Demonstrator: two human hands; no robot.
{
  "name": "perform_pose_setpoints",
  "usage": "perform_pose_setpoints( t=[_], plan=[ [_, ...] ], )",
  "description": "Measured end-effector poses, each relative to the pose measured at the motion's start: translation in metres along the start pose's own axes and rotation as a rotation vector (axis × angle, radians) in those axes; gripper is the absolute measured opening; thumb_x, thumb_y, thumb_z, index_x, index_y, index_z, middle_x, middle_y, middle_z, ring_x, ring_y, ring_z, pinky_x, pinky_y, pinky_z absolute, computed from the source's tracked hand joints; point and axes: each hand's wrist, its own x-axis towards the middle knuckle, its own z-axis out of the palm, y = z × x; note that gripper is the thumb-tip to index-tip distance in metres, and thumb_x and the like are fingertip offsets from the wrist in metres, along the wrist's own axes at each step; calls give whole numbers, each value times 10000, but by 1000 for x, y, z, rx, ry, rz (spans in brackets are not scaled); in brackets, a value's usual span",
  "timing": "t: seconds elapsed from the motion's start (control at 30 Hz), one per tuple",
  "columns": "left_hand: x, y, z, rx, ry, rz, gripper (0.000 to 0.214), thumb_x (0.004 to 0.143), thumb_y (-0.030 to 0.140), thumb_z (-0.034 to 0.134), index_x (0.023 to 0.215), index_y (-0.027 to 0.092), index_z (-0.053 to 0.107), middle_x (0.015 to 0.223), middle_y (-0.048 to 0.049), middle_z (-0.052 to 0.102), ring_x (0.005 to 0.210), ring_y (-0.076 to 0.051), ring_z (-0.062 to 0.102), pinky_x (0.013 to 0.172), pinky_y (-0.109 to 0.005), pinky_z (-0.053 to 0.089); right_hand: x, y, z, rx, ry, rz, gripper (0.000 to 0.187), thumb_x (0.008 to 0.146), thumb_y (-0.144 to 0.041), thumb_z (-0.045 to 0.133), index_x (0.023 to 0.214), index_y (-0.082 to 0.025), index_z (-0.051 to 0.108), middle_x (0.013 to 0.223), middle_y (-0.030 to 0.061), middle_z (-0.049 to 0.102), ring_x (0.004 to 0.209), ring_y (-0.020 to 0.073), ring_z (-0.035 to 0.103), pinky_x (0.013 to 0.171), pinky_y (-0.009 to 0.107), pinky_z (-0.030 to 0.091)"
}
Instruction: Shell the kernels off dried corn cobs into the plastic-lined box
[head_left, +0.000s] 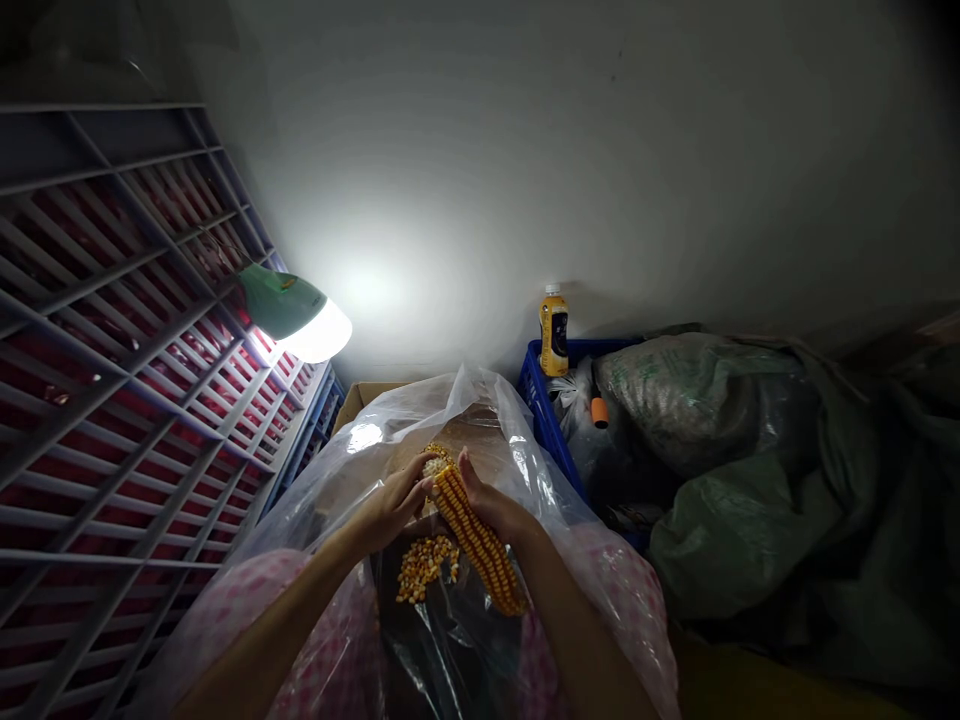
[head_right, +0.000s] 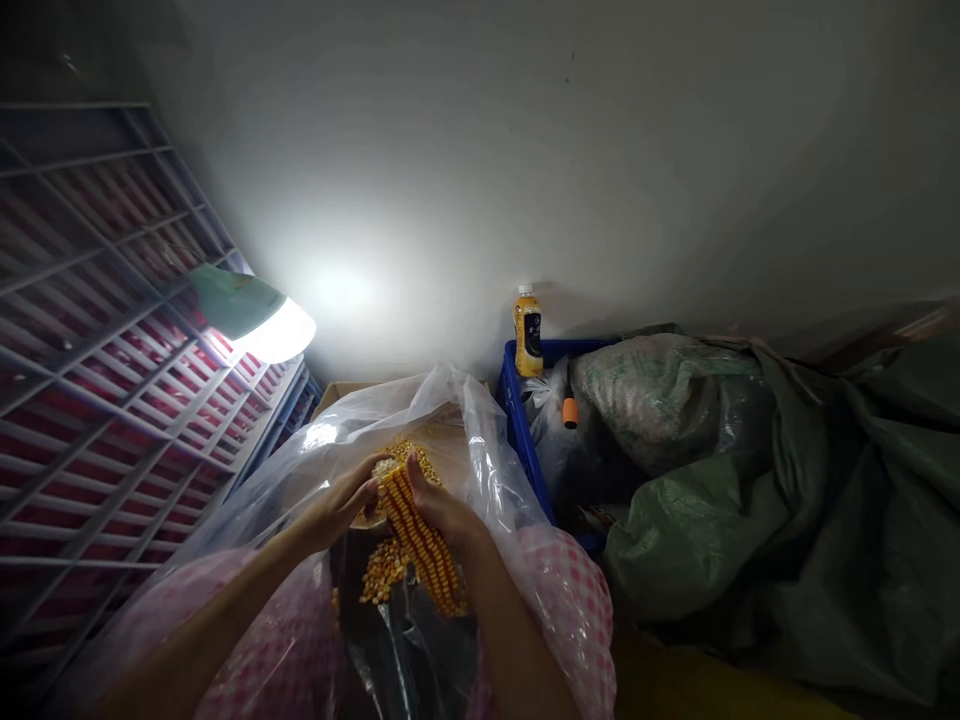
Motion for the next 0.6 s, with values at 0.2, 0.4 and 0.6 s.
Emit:
perform_pose_setpoints(
  t=[0.2, 0.4, 0.6],
  plan=[
    [0, -2, 5, 37, 22, -5, 608, 848, 542, 436, 1295, 134, 374, 726, -2, 577, 659, -174, 545, 621, -275, 415, 1, 3, -2, 79, -38, -11, 838, 742, -814, 178, 960, -135, 617, 542, -8, 550, 415, 91, 474, 460, 218, 423],
    [0, 4, 4, 24, 0, -47, 558, 901, 521, 308, 1281, 120, 385, 629, 23, 540, 578, -166, 531, 613, -288, 417, 3, 1, 1, 68, 63, 32, 834, 762, -793, 149, 895, -129, 637, 481, -17, 522, 411, 97, 491, 548, 242, 496],
    [-1, 3, 7, -117, -3, 32, 613, 834, 512, 491, 1308, 156, 336, 856, -30, 631, 723, -174, 593, 660, -277, 450, 1, 0, 1, 85, 23, 32, 864, 775, -778, 147, 1031, -112, 634, 561, 6, 560, 490, 124, 555, 621, 280, 521]
  ],
)
